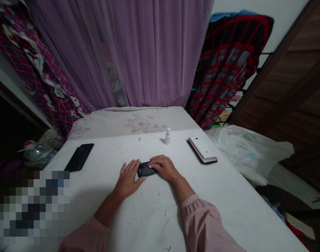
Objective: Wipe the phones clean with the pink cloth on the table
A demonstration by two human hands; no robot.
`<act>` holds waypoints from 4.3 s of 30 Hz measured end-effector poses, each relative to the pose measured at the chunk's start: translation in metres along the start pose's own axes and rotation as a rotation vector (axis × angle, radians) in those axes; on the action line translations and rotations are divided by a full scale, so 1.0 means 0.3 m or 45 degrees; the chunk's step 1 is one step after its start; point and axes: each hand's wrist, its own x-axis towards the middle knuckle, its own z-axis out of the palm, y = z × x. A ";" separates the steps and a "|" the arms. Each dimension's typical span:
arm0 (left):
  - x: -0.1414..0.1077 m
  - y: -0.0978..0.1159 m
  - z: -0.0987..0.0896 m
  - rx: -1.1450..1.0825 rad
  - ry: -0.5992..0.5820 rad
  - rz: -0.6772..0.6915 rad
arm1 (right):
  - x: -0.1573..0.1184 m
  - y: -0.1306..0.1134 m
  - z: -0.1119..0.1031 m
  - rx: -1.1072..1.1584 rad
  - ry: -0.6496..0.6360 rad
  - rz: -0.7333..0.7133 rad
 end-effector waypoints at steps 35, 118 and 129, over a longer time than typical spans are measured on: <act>0.071 -0.042 -0.006 -0.020 -0.053 0.115 | -0.005 0.010 -0.079 0.173 -0.208 0.093; 0.071 -0.032 -0.025 -0.096 -0.095 0.063 | 0.035 -0.032 0.041 -0.176 0.127 0.166; 0.068 -0.028 -0.031 -0.107 -0.100 0.069 | 0.012 -0.022 0.018 -0.116 0.023 0.091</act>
